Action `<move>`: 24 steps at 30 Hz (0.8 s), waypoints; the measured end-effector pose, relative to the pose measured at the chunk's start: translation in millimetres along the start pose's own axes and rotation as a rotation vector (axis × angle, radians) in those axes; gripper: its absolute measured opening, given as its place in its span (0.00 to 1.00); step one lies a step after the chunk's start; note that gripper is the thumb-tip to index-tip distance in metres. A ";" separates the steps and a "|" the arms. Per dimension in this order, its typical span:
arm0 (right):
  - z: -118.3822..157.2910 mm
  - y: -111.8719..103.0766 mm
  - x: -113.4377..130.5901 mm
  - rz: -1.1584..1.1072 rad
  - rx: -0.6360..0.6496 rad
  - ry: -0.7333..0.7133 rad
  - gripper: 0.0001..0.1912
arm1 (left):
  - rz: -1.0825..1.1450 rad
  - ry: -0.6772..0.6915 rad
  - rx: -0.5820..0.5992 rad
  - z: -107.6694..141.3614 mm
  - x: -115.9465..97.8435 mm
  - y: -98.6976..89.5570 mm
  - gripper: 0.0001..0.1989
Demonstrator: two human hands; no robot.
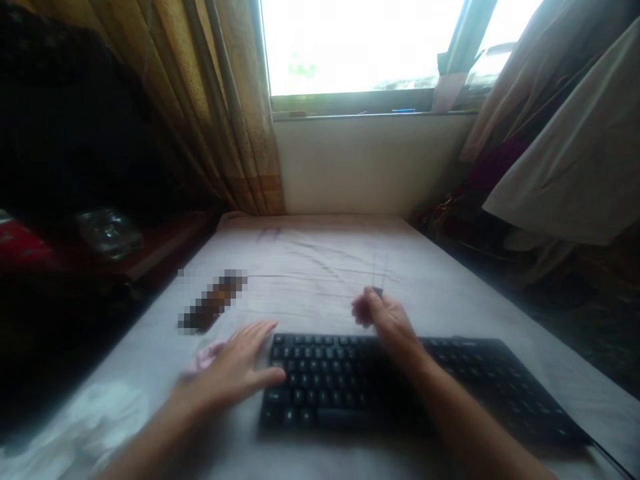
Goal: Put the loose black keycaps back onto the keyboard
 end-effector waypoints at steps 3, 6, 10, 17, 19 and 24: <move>0.6 -2.5 1.2 -0.118 -0.051 0.109 0.36 | -0.021 -0.027 -0.059 8.2 7.5 26.1 0.42; 4.0 -5.0 6.7 -0.088 -0.064 0.134 0.36 | -0.040 -0.038 -0.127 13.5 8.9 43.1 0.39; 3.4 -5.4 6.2 -0.097 -0.041 0.156 0.33 | -0.053 -0.003 -0.183 14.8 9.3 50.2 0.35; -1.3 -3.3 3.7 -0.140 -0.018 0.247 0.25 | -0.029 0.091 -0.154 12.2 -5.0 51.7 0.35; 0.1 -2.5 6.4 -0.137 0.016 0.276 0.23 | -0.013 0.136 -0.110 10.4 -9.7 49.8 0.34; 8.7 2.0 14.3 -0.055 0.105 0.337 0.22 | 0.023 0.224 0.005 0.7 -3.2 36.9 0.29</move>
Point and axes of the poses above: each hand's wrist, its own z-axis away from the middle knuckle, its own y-axis out of the palm, x = y × z, the point moved 4 cm from there along -z, towards the middle knuckle
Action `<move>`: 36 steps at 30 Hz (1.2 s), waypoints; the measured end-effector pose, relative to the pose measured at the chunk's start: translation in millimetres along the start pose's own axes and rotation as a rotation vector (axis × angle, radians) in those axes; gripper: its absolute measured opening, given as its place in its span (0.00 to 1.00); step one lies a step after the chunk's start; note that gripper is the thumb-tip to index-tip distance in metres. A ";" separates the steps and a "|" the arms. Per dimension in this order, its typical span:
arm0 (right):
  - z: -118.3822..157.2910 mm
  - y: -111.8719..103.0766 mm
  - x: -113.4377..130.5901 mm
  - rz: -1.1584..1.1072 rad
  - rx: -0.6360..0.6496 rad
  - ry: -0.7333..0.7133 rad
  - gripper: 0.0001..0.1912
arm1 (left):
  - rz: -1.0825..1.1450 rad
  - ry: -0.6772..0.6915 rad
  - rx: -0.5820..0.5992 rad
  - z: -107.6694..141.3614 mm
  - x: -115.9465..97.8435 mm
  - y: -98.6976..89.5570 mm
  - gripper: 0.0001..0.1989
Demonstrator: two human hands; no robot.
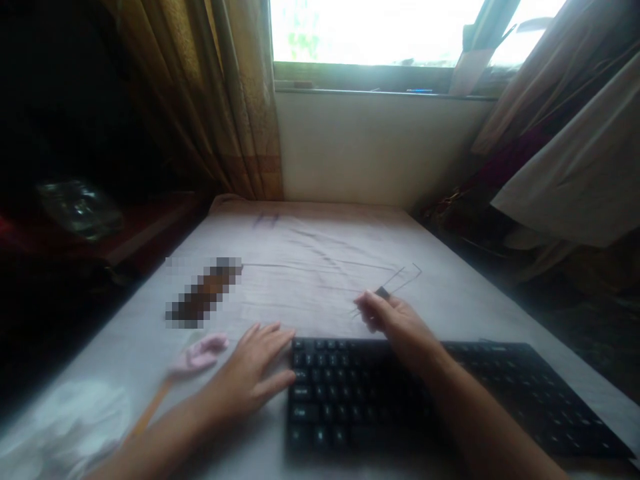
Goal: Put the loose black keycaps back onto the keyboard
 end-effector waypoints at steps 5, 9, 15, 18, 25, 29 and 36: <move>7.4 10.6 -6.3 -0.012 0.073 0.097 0.24 | 0.015 0.016 0.001 -5.7 14.7 -6.9 0.22; 9.1 17.9 -13.4 -0.122 0.062 0.152 0.23 | 0.041 0.085 0.025 -4.5 12.2 -5.3 0.28; 16.3 34.8 -19.6 -0.090 0.168 0.138 0.19 | 0.052 0.092 0.060 -1.1 12.2 -3.3 0.32; 17.8 38.0 -22.3 -0.046 0.197 0.125 0.19 | 0.043 0.099 0.062 -0.4 12.2 -1.5 0.31; 17.0 42.3 -21.0 0.086 0.162 0.027 0.13 | 0.042 0.091 0.062 1.5 10.6 0.0 0.32; 20.2 49.5 -17.3 0.164 0.154 -0.079 0.09 | 0.060 0.091 0.035 2.2 9.5 -1.5 0.32; 21.5 54.6 -16.4 0.218 0.179 -0.175 0.06 | 0.082 0.082 0.026 2.2 7.7 -2.7 0.32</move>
Point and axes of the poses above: each hand's wrist, its own z-axis away from the middle knuckle, its own y-axis out of the palm, x = y × z, the point moved 4 cm from there along -z, towards the middle knuckle
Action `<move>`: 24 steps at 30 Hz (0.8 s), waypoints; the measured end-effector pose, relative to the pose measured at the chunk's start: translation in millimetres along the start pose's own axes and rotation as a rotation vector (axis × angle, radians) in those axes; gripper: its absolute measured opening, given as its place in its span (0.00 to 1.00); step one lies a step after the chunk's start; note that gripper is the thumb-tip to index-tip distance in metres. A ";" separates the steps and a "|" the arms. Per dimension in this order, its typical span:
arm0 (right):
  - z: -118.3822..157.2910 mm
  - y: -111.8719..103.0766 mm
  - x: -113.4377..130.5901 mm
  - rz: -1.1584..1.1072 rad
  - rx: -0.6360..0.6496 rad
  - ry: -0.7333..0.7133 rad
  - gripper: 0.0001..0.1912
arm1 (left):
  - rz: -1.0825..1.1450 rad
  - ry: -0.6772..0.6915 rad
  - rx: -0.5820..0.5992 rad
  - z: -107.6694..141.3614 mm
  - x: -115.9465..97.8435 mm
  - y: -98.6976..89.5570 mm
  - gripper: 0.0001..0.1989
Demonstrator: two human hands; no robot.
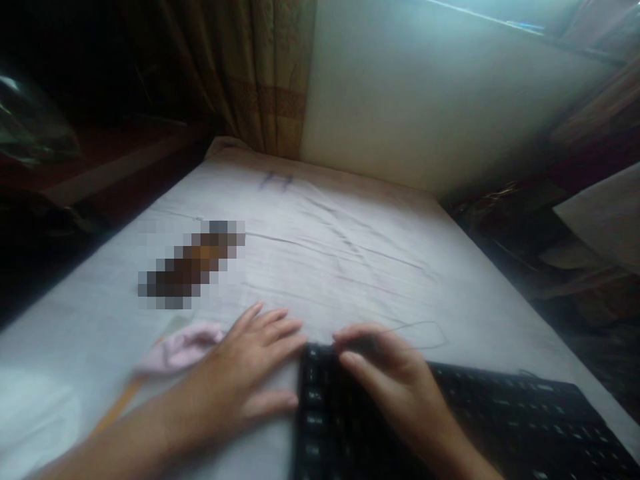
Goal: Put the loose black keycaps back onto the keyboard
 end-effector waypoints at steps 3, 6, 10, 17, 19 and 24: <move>1.2 0.1 0.1 0.056 -0.003 -0.033 0.05 | 0.019 -0.009 0.006 -1.0 -0.7 -0.6 0.32; 3.0 0.7 0.8 0.136 -0.017 -0.118 0.05 | 0.046 -0.013 -0.003 -1.9 -1.3 -1.8 0.31; 5.1 5.0 4.0 0.244 -0.017 -0.295 0.04 | 0.061 -0.018 0.010 -2.4 -1.6 -1.2 0.31; 3.7 12.6 7.8 0.332 0.031 -0.351 0.04 | 0.046 -0.035 0.034 -2.6 -2.5 0.6 0.32; 3.8 13.0 7.7 0.354 0.016 -0.368 0.04 | 0.053 -0.034 0.023 -2.8 -2.9 -0.3 0.32; 5.2 13.6 4.1 0.365 -0.037 -0.383 0.03 | 0.052 -0.023 0.016 -3.2 -3.6 -1.7 0.32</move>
Point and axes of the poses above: each hand's wrist, its own z-axis away from the middle knuckle, its own y-axis out of the palm, x = y × z, the point moved 4 cm from there along -z, towards the middle knuckle
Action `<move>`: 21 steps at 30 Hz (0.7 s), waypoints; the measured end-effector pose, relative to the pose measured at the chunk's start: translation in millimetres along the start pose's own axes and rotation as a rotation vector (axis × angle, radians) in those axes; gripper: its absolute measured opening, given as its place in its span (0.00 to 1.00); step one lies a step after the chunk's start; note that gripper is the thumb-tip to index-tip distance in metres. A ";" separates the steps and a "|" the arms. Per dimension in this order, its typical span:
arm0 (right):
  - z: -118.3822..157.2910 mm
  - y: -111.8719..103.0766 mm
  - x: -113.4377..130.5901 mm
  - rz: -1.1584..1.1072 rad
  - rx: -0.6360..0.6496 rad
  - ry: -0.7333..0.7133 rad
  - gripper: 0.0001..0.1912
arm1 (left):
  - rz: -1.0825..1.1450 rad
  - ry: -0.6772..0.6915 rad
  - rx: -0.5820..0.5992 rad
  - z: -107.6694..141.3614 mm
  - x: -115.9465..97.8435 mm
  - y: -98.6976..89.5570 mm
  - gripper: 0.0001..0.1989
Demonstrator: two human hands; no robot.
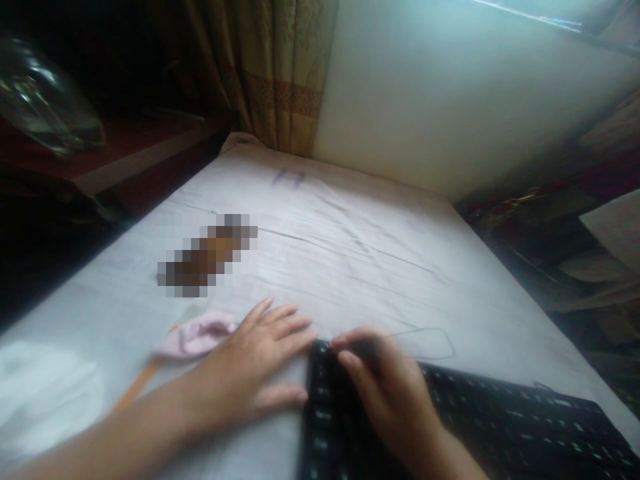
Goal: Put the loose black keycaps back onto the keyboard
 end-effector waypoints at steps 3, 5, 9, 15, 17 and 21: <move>-0.2 0.8 -0.7 0.007 -0.010 0.020 0.02 | -0.021 -0.002 0.011 -0.2 -0.3 0.1 0.31; -1.5 1.9 -1.3 0.000 0.005 0.044 0.03 | -0.033 -0.002 0.019 -0.5 -0.9 0.1 0.31; -4.1 3.9 -3.0 -0.030 0.026 0.090 0.02 | -0.024 -0.003 0.012 -1.4 -2.5 -1.2 0.31; -3.8 3.0 -4.6 0.012 0.040 0.115 0.02 | -0.027 -0.015 0.030 -1.6 -3.2 -1.1 0.31; -2.8 1.9 -4.3 0.051 0.030 0.098 0.01 | -0.030 -0.011 0.037 -1.6 -3.2 -0.6 0.31; -2.3 2.5 -1.8 0.147 0.012 0.007 0.01 | -0.023 0.002 0.010 -1.6 -2.3 -0.5 0.32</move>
Point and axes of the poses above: each hand's wrist, its own z-axis away from the middle knuckle, its own y-axis out of the palm, x = y × z, the point moved 4 cm from there along -z, towards the middle knuckle
